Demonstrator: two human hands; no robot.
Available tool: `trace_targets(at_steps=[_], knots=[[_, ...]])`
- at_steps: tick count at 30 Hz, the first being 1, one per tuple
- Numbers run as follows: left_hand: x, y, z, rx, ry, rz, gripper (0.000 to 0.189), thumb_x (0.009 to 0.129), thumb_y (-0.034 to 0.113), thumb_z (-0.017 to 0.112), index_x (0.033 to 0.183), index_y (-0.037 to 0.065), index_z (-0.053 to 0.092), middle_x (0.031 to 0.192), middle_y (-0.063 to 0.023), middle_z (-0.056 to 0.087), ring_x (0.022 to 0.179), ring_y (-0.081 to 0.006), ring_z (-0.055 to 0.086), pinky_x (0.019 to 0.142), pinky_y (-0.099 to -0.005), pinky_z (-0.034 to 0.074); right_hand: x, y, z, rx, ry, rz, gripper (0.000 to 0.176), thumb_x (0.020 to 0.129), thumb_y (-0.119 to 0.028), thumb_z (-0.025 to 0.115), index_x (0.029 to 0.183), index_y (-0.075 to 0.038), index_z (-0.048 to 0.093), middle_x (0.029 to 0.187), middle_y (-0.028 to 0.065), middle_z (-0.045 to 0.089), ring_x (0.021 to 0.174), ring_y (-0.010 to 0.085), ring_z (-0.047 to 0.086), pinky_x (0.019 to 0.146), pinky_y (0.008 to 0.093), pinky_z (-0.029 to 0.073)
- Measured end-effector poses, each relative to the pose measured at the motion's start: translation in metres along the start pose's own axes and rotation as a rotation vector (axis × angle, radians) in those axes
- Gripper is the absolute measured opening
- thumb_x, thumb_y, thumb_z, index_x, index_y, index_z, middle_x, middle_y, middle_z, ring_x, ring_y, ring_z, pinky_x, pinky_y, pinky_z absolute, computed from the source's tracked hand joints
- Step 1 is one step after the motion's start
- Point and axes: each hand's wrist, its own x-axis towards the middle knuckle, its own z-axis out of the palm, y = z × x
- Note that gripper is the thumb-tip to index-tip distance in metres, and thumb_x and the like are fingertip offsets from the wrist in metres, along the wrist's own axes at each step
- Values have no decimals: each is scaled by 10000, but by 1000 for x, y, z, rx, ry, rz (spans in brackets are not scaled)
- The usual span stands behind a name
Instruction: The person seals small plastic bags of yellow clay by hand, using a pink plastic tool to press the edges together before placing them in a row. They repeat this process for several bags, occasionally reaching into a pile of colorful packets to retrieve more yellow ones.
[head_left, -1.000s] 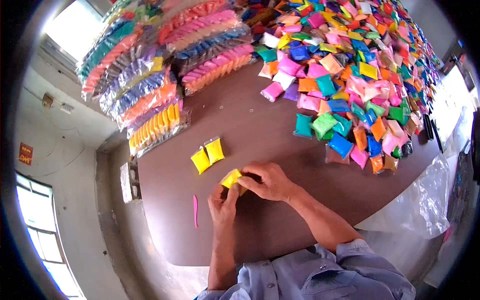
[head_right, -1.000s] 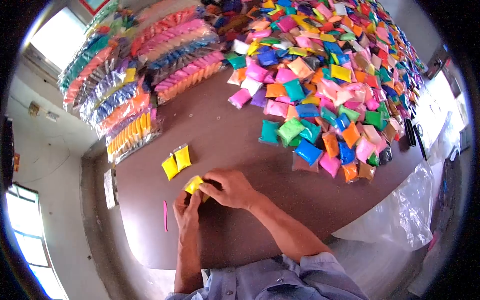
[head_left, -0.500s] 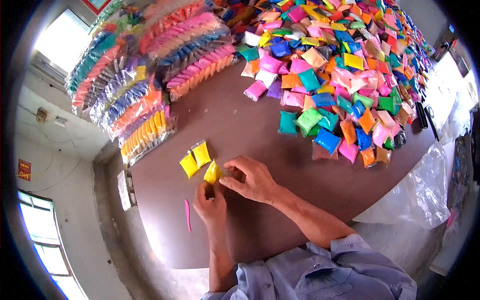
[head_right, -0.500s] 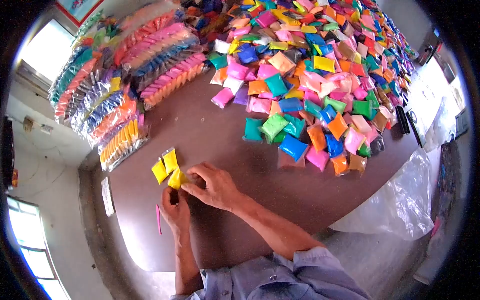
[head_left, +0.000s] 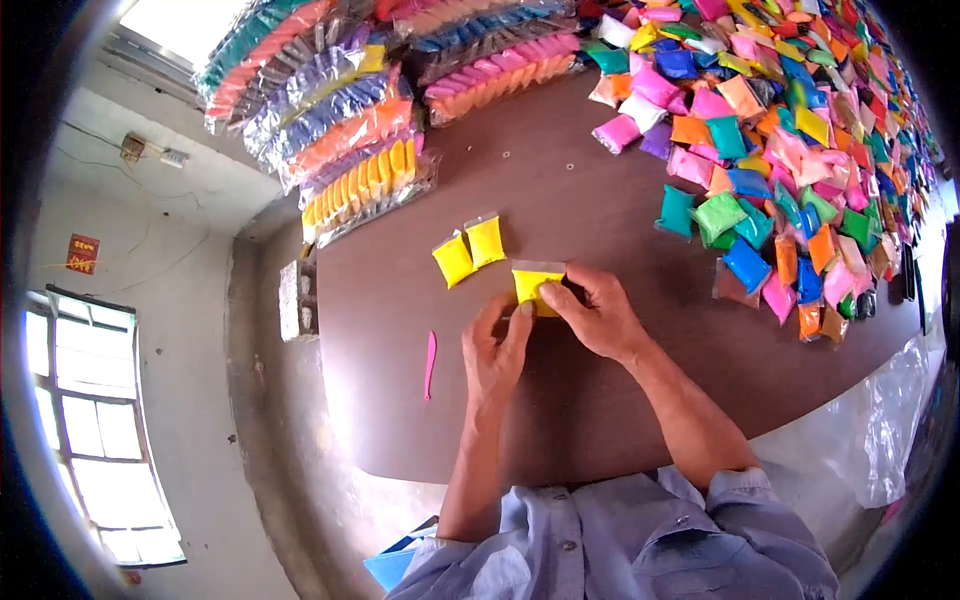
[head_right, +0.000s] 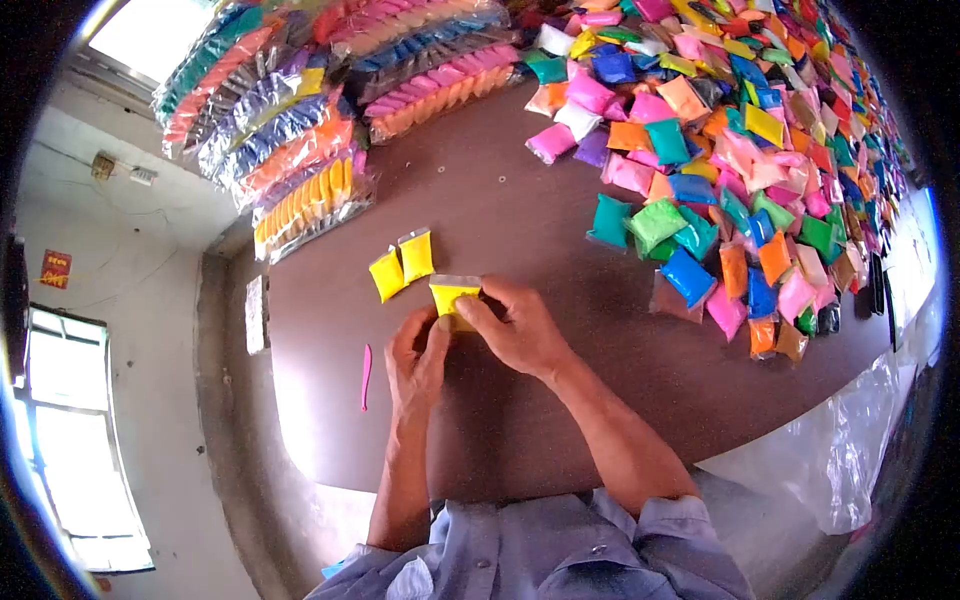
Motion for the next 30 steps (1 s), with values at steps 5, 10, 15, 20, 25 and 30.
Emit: trace_targets(at_steps=[5, 10, 15, 20, 25, 30], knots=[[-2, -14, 3, 0, -34, -18, 189, 990, 110, 684, 1104, -38, 711, 896, -59, 721, 839, -104, 636, 770, -283, 525, 2, -5, 1, -52, -17, -79, 371, 981, -311, 694, 1171, 6, 671, 961, 174, 741, 810, 175, 702, 695, 344, 565], [-2, -12, 0, -2, -49, -50, 208, 1002, 134, 683, 1107, -43, 710, 917, -55, 721, 871, -112, 638, 790, -289, 526, 3, -2, -1, -64, -79, 2, 345, 978, -288, 703, 1162, 2, 666, 1005, 194, 745, 866, 203, 725, 729, 362, 578], [0, -21, 1, -287, -4, -73, 243, 1018, 182, 686, 1106, -43, 717, 935, -26, 712, 839, -86, 615, 754, -258, 505, 3, -11, -3, -125, -146, -56, 308, 976, -241, 714, 1143, 12, 668, 1051, 184, 747, 917, 227, 735, 802, 380, 585], [0, -28, -2, -219, 8, -117, 235, 999, 199, 722, 1111, -8, 731, 926, 14, 684, 867, -63, 592, 777, -233, 478, 1, -17, -1, -145, -151, -60, 319, 975, -246, 712, 1157, 13, 672, 1061, 182, 745, 927, 231, 735, 813, 386, 593], [0, -27, 0, -220, 31, -78, 204, 995, 167, 729, 1106, -5, 737, 936, 15, 698, 861, -58, 588, 772, -226, 476, 1, -18, 0, -95, -130, 9, 339, 965, -248, 716, 1175, 15, 673, 1044, 184, 741, 932, 235, 737, 821, 378, 595], [0, -30, -3, -395, 23, -140, 191, 984, 172, 750, 1096, 18, 752, 938, 22, 700, 858, -62, 591, 786, -224, 474, 3, -5, -1, -175, -149, -104, 306, 966, -237, 710, 1125, 24, 688, 1020, 160, 744, 881, 198, 722, 769, 364, 592]])
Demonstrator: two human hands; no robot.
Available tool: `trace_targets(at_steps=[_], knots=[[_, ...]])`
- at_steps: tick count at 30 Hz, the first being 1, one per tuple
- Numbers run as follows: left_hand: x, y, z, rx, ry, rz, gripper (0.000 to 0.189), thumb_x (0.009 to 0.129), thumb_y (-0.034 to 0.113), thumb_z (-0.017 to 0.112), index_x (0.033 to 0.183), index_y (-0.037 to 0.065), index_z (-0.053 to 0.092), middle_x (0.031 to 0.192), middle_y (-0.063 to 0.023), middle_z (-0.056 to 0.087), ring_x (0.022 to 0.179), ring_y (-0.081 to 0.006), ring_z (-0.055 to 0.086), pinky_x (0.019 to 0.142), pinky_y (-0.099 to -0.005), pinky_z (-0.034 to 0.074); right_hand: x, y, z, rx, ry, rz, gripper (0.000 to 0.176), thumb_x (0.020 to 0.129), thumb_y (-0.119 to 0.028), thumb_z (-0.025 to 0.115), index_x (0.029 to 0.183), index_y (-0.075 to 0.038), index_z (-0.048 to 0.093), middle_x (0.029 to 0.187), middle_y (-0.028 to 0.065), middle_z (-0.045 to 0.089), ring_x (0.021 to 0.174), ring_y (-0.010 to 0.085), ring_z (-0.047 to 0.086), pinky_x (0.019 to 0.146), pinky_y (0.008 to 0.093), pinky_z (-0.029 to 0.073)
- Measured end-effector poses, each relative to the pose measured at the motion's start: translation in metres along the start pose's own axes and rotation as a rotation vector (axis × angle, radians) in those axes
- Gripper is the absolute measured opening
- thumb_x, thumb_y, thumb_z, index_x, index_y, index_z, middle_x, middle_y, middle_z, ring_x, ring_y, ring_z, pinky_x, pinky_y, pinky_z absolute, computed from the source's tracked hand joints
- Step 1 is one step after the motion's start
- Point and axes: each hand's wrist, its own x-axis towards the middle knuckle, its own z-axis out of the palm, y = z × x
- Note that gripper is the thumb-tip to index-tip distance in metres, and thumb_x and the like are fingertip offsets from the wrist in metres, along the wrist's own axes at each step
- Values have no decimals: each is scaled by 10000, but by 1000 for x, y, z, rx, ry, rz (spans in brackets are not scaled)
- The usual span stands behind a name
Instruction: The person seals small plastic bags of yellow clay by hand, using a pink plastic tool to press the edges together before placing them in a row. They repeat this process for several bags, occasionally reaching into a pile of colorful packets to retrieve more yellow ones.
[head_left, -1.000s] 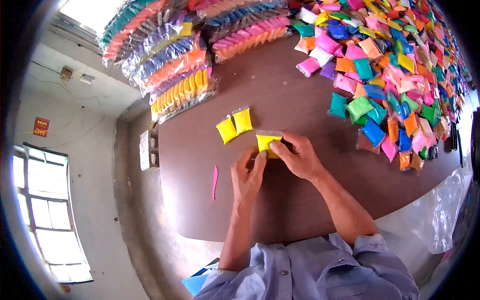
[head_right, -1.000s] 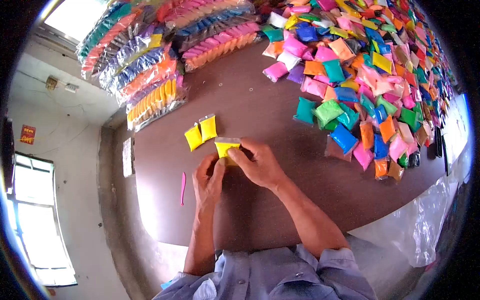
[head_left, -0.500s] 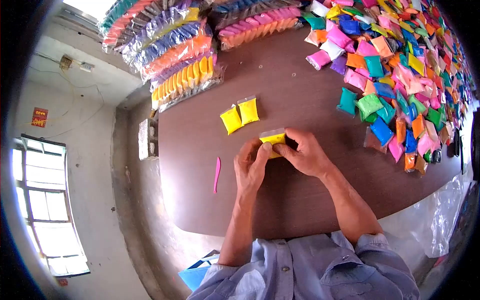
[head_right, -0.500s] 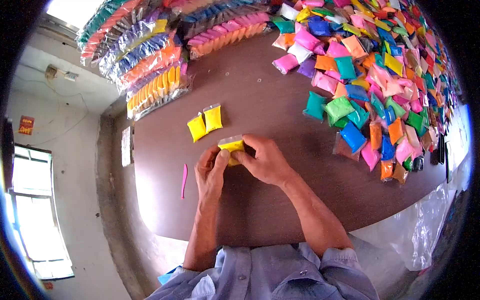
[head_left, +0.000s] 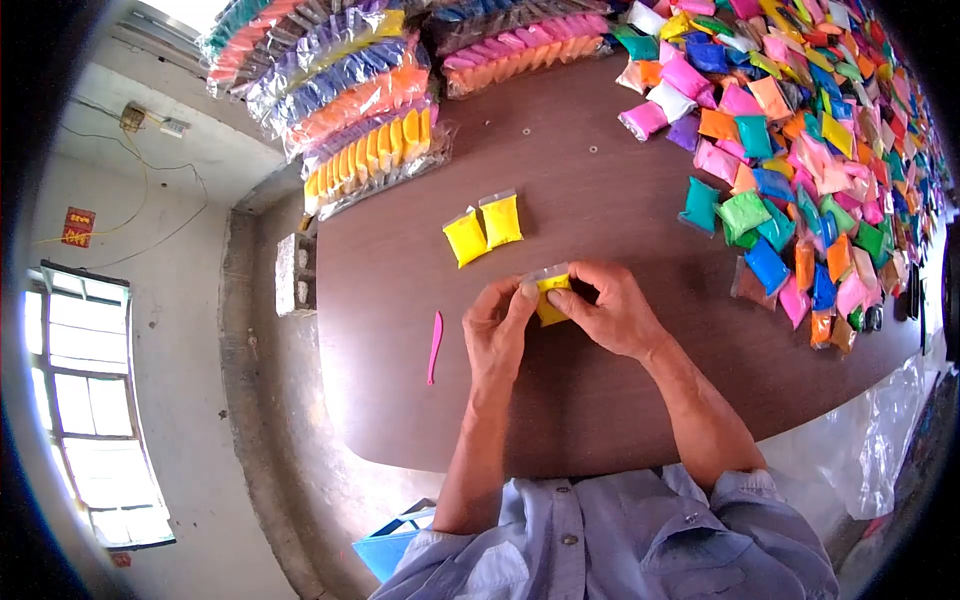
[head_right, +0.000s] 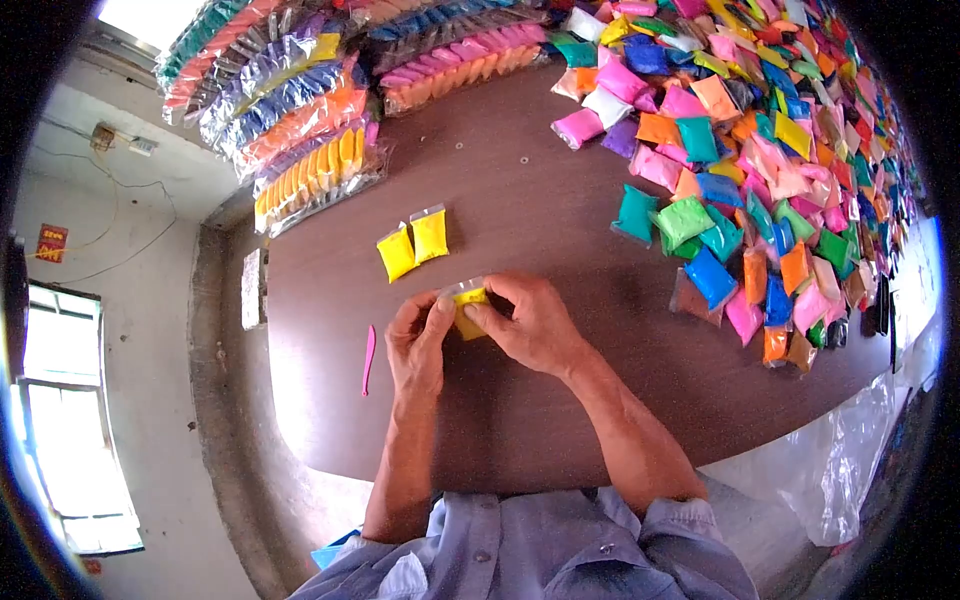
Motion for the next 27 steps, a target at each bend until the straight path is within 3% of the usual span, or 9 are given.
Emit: trace_targets(at_steps=[4, 6, 16, 18, 24, 27], knots=[[1, -5, -3, 88, 25, 10, 189, 986, 173, 748, 1102, 24, 753, 934, 18, 698, 858, -65, 591, 784, -224, 474, -1, -11, 1, 45, 30, 14, 278, 973, -222, 703, 1106, 21, 695, 981, 144, 747, 860, 186, 712, 740, 352, 578], [2, -6, -3, 84, 13, 36, 169, 993, 158, 734, 1094, 22, 752, 927, 18, 694, 859, -67, 594, 787, -227, 480, -1, -20, -2, 98, 35, 173, 260, 965, -201, 709, 1109, 15, 699, 949, 128, 747, 847, 158, 699, 734, 346, 566], [2, -3, -3, 140, -98, 33, 187, 1008, 121, 692, 1144, -3, 721, 943, 17, 696, 856, -71, 612, 789, -238, 509, 0, -8, 2, 140, 105, 146, 223, 968, -191, 697, 1086, -2, 718, 965, 113, 740, 879, 141, 690, 790, 320, 564], [2, -5, -3, 190, -55, 45, 194, 1000, 123, 701, 1138, -13, 720, 957, 15, 701, 858, -71, 620, 789, -240, 515, 1, -9, 4, 79, 147, 10, 214, 963, -174, 701, 1088, -1, 716, 983, 101, 734, 868, 129, 680, 778, 318, 563], [-2, 13, 4, 226, -77, 19, 194, 986, 120, 717, 1129, -10, 723, 949, 7, 712, 867, -70, 630, 810, -236, 522, -1, -8, 1, 121, 116, 167, 277, 966, -227, 722, 1115, 7, 708, 999, 117, 733, 880, 133, 681, 764, 314, 568], [0, 12, 1, 274, -160, 42, 202, 979, 132, 727, 1128, -5, 726, 943, 6, 714, 864, -70, 634, 814, -238, 527, 0, -4, -1, 174, 125, 146, 314, 968, -262, 731, 1125, 8, 705, 989, 131, 729, 873, 137, 684, 754, 308, 567]])
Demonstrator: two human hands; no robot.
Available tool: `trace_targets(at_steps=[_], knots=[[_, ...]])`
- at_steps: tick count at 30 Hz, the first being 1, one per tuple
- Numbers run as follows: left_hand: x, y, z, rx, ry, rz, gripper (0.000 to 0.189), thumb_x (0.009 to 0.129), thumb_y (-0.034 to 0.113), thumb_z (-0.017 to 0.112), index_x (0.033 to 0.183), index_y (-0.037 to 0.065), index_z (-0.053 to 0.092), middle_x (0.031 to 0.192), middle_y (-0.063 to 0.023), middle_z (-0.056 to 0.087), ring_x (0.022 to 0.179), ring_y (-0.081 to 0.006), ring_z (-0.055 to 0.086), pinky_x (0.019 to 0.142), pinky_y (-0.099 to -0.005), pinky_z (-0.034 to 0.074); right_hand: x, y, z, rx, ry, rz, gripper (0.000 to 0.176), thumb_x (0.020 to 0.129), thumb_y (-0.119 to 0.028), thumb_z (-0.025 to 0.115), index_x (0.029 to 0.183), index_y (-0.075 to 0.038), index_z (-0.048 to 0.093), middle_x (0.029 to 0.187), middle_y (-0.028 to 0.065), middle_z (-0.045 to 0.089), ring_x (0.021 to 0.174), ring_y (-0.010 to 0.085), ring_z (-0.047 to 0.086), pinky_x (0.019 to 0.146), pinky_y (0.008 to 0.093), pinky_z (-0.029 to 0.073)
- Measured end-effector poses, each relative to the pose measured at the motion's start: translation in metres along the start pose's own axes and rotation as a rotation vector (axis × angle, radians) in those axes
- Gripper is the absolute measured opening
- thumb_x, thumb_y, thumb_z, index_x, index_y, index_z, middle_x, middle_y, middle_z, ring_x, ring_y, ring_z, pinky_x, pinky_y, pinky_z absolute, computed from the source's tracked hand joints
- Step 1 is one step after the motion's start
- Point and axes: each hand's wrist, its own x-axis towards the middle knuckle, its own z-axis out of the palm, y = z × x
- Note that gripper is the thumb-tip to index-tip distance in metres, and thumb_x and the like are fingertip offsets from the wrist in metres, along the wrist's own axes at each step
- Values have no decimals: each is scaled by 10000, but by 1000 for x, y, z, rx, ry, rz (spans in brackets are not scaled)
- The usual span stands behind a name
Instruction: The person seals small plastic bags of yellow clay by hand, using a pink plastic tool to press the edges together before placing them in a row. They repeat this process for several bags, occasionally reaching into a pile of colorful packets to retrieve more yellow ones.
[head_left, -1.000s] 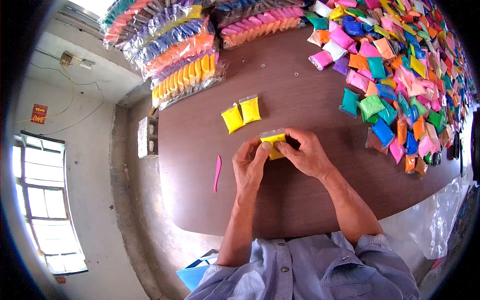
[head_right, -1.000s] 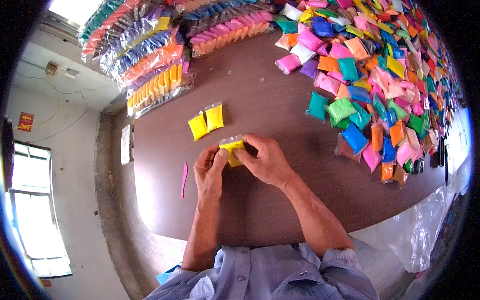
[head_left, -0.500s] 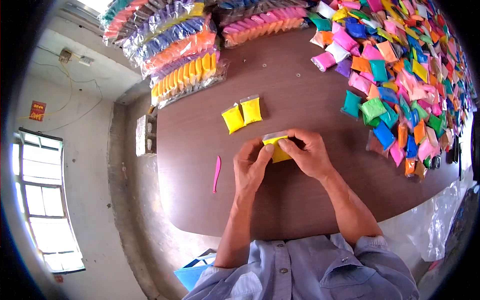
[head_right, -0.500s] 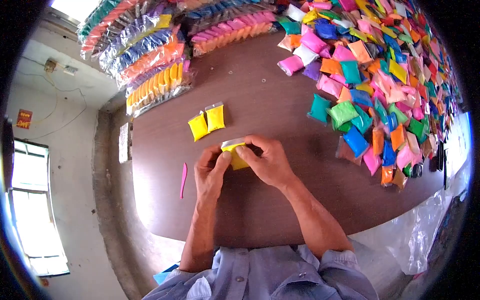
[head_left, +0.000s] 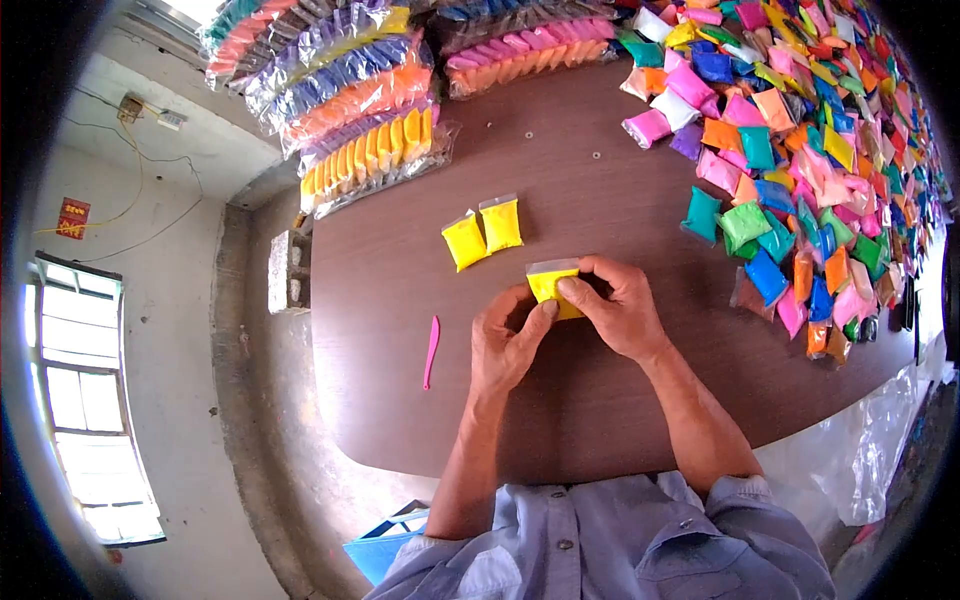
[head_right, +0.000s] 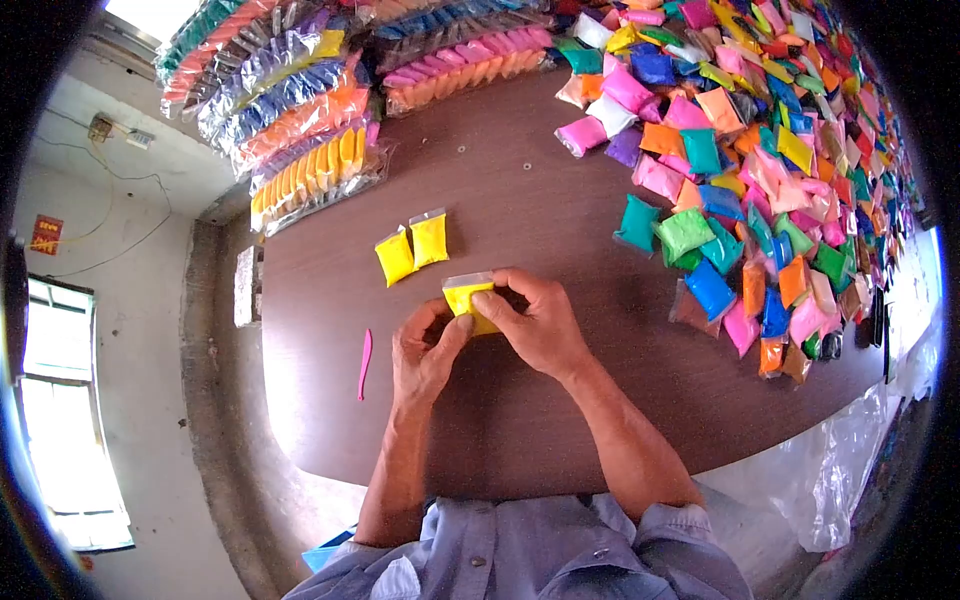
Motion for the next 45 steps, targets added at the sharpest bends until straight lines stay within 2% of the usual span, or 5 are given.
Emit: trace_targets(at_steps=[13, 22, 24, 40, 45], knots=[[2, 4, 0, -159, 51, -35, 232, 974, 180, 737, 1121, 1, 727, 936, 13, 706, 833, -62, 611, 760, -234, 501, 1, -4, -1, -135, -58, -26, 333, 981, -274, 715, 1135, 20, 688, 1004, 150, 741, 877, 176, 712, 742, 332, 571], [2, -7, -4, -26, 30, -22, 253, 988, 173, 739, 1111, -47, 714, 980, -49, 734, 891, -106, 648, 807, -275, 536, 0, -5, 3, -143, -14, -94, 331, 978, -213, 718, 1198, 27, 657, 1040, 144, 745, 931, 168, 706, 807, 343, 573], [3, -7, -4, -29, 41, 22, 260, 990, 212, 718, 1130, -7, 719, 902, -3, 704, 813, -80, 618, 760, -250, 509, 0, -1, 3, -47, -61, -16, 347, 974, -215, 722, 1217, 23, 648, 1059, 154, 743, 959, 179, 712, 830, 347, 577], [2, -11, -4, 90, 26, 28, 259, 1007, 206, 704, 1125, -26, 700, 968, -19, 711, 892, -73, 622, 823, -259, 517, -1, -2, 2, -15, -66, -9, 367, 980, -254, 703, 1212, 25, 648, 1045, 150, 747, 971, 140, 687, 833, 335, 559], [3, -7, -1, -87, 37, -6, 203, 1013, 204, 698, 1081, 13, 708, 907, 33, 676, 837, -49, 579, 747, -245, 489, 1, -1, 1, -72, -94, -57, 327, 976, -238, 702, 1160, 28, 657, 1000, 137, 741, 937, 149, 688, 817, 331, 559]])
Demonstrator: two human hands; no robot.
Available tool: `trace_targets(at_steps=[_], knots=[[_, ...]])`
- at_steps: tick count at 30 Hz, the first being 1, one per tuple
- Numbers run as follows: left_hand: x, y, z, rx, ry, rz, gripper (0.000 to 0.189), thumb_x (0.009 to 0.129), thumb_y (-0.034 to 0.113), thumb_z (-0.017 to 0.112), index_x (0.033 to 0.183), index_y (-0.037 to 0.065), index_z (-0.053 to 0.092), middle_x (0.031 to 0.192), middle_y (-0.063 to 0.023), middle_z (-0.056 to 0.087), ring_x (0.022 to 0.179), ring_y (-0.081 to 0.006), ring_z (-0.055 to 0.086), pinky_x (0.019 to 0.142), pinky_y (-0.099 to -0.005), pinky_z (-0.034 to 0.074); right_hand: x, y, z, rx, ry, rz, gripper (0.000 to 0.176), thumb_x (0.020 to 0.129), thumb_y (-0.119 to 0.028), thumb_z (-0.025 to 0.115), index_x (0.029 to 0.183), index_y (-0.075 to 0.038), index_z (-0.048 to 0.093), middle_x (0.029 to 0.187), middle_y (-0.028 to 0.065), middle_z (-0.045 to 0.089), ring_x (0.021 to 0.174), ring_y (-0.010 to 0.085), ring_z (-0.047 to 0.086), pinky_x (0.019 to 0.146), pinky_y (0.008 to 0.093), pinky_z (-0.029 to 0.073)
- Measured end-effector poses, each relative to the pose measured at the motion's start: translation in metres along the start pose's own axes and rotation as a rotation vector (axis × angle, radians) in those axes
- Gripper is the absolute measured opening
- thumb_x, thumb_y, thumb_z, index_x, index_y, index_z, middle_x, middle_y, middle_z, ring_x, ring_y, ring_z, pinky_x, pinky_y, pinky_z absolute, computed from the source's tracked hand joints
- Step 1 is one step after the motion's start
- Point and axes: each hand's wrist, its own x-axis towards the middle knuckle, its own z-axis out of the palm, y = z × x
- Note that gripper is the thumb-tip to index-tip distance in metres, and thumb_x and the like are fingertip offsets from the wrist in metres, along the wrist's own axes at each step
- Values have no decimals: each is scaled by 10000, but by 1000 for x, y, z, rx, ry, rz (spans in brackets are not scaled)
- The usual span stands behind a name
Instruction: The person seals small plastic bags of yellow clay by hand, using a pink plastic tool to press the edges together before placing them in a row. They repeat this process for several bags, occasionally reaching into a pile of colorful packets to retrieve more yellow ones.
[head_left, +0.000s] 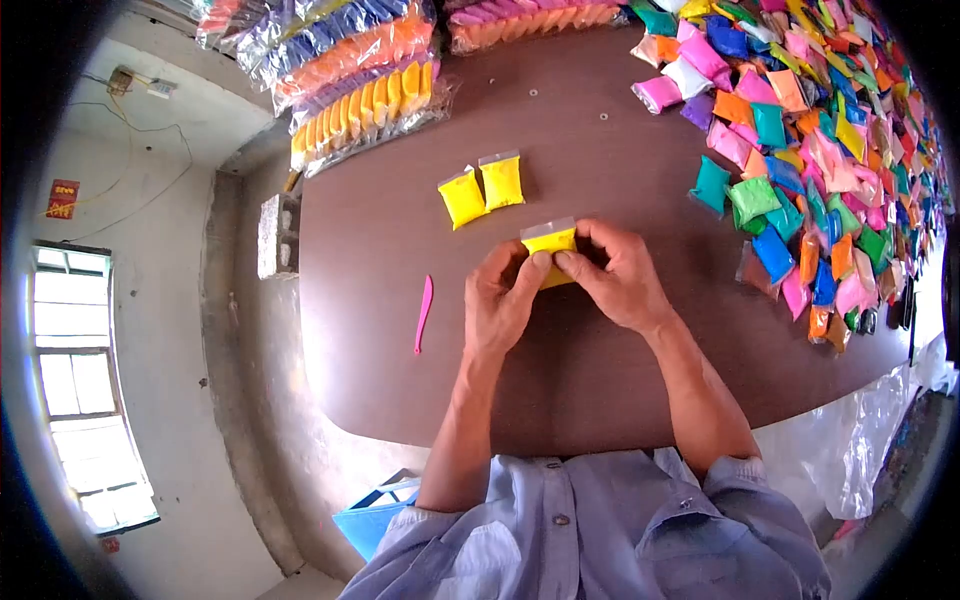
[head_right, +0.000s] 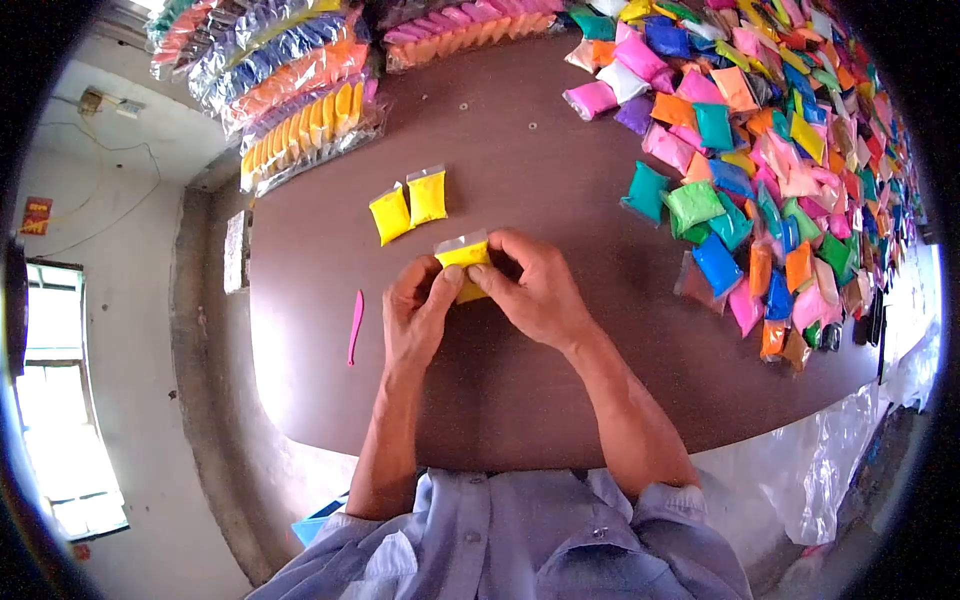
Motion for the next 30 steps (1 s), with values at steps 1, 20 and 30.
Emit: trace_targets(at_steps=[1, 20, 30], knots=[[0, 1, 0, -1, -1, 0, 203, 1013, 204, 698, 1081, 13, 708, 907, 33, 676, 837, -49, 579, 747, -245, 489, 0, 0, 0, -4, 4, -6, 322, 973, -240, 704, 1144, 29, 658, 989, 135, 739, 915, 161, 695, 798, 334, 564], [-1, -13, -2, -30, 62, 53, 208, 987, 154, 733, 1109, -13, 725, 934, 13, 708, 877, -59, 606, 784, -243, 504, -3, -9, 1, -45, 14, 23, 244, 961, -217, 724, 1085, -7, 707, 958, 113, 747, 851, 150, 697, 743, 337, 566], [-2, -13, -2, 85, -3, 100, 163, 997, 135, 696, 1078, -5, 719, 916, 18, 703, 861, -61, 615, 777, -239, 497, -2, -1, 2, -36, 61, -37, 183, 969, -169, 708, 1056, -8, 721, 952, 93, 728, 873, 139, 680, 765, 326, 550]])
